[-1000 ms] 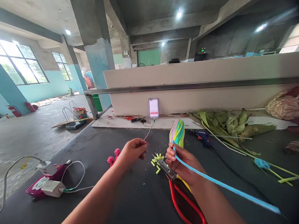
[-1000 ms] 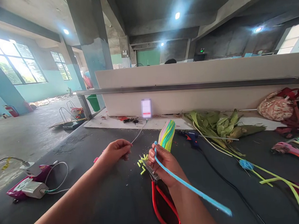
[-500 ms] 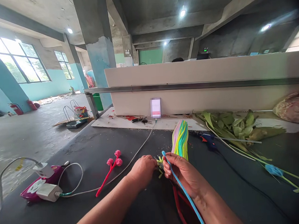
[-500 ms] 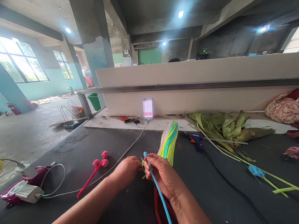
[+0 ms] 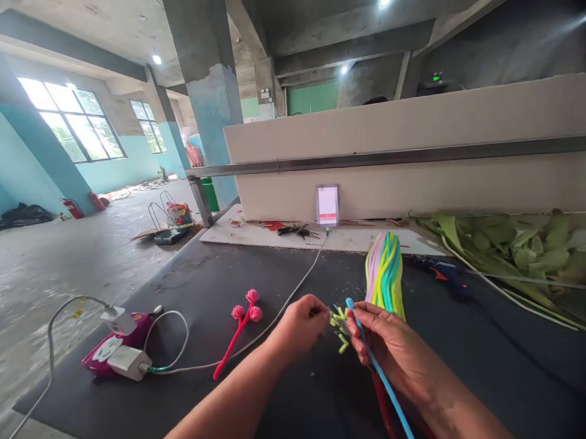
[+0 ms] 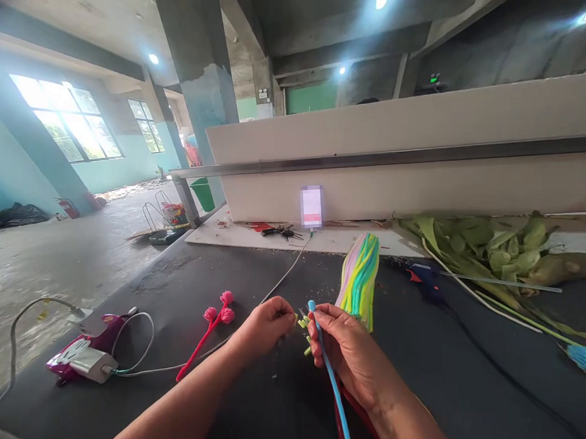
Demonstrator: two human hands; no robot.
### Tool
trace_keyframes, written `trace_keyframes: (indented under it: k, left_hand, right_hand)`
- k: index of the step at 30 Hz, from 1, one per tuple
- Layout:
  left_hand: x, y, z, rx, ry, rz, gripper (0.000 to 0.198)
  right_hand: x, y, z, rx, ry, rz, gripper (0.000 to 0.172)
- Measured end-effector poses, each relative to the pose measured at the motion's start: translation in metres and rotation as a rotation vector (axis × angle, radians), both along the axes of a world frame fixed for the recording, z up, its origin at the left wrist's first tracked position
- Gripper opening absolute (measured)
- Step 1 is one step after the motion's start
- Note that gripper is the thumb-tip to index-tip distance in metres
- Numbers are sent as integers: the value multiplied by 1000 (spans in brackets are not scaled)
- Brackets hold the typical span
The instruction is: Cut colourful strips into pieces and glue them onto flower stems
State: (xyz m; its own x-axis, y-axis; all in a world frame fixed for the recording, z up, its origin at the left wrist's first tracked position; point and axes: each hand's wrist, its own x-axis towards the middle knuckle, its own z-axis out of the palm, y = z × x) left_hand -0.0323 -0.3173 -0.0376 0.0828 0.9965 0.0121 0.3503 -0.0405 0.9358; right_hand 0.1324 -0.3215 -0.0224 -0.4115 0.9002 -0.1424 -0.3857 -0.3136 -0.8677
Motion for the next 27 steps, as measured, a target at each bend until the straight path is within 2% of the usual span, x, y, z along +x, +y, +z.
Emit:
trace_keyframes:
  k: [3,8,11,16,20,23,27]
  left_hand:
    - [-1,1,2,-79,-215,9,9]
    - [0,2,-7,-70,-146,56,4]
    - [1,3,-12,-78,-227,73,5]
    - [5,-3,-4,-126,-508,47,20]
    - [6,-7,2,-153,-556,42,16]
    - [3,-6,2,-151,-610,67,13]
    - [-1,-6,3,-155,-650,29,16]
  right_hand:
    - [-1,0,-2,-2,5,8,9]
    - [-6,-3,-6,-25,-16,23,11]
    - [-6,-3,-8,-19,-39,5,13]
    - [-6,0,-10,-21,-59,-38,16]
    - [-8,-1,-13,-43,-91,-41,15]
    - [-9,-2,-14,-55,-119,-26,14]
    - [-10,-3,-15,-58,-127,0,15]
